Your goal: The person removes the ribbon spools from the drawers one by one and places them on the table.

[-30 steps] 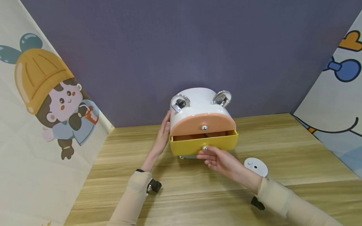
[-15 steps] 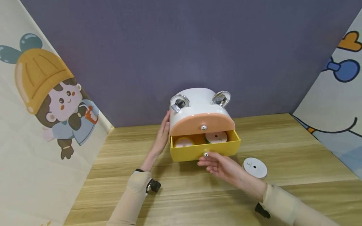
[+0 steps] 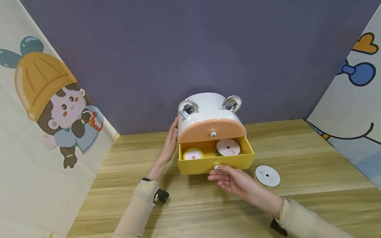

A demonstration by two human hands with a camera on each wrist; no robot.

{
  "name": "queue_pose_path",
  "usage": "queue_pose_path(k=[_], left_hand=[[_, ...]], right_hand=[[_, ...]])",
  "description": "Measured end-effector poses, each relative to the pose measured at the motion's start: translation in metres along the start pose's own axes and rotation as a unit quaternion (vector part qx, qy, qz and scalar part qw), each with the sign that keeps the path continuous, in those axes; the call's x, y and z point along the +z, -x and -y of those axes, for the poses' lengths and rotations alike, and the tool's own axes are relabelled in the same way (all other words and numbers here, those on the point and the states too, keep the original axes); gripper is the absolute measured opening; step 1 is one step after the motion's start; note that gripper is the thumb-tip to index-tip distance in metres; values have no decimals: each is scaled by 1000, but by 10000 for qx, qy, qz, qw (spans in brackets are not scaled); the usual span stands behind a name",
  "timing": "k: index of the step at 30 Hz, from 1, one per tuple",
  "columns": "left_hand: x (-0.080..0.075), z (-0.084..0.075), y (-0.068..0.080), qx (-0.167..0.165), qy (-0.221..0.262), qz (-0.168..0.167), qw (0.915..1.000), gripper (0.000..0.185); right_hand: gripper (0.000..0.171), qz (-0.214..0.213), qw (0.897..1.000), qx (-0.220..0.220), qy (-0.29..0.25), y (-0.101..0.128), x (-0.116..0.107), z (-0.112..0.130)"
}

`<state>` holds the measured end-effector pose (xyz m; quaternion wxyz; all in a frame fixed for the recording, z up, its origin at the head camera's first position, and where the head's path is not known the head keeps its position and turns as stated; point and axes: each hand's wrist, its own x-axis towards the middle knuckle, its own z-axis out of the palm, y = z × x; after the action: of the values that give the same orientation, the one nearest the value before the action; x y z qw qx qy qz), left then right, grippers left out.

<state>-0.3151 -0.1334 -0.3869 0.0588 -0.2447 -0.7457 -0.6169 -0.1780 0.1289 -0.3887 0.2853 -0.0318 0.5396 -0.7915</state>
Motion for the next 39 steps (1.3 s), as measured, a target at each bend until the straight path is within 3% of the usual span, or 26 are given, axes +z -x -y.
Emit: queue_pose_path(k=[39], left_hand=[[1, 0, 1, 11, -39, -36, 10000, 51]], right_hand=[[26, 166, 9998, 145, 22, 28, 2, -15]])
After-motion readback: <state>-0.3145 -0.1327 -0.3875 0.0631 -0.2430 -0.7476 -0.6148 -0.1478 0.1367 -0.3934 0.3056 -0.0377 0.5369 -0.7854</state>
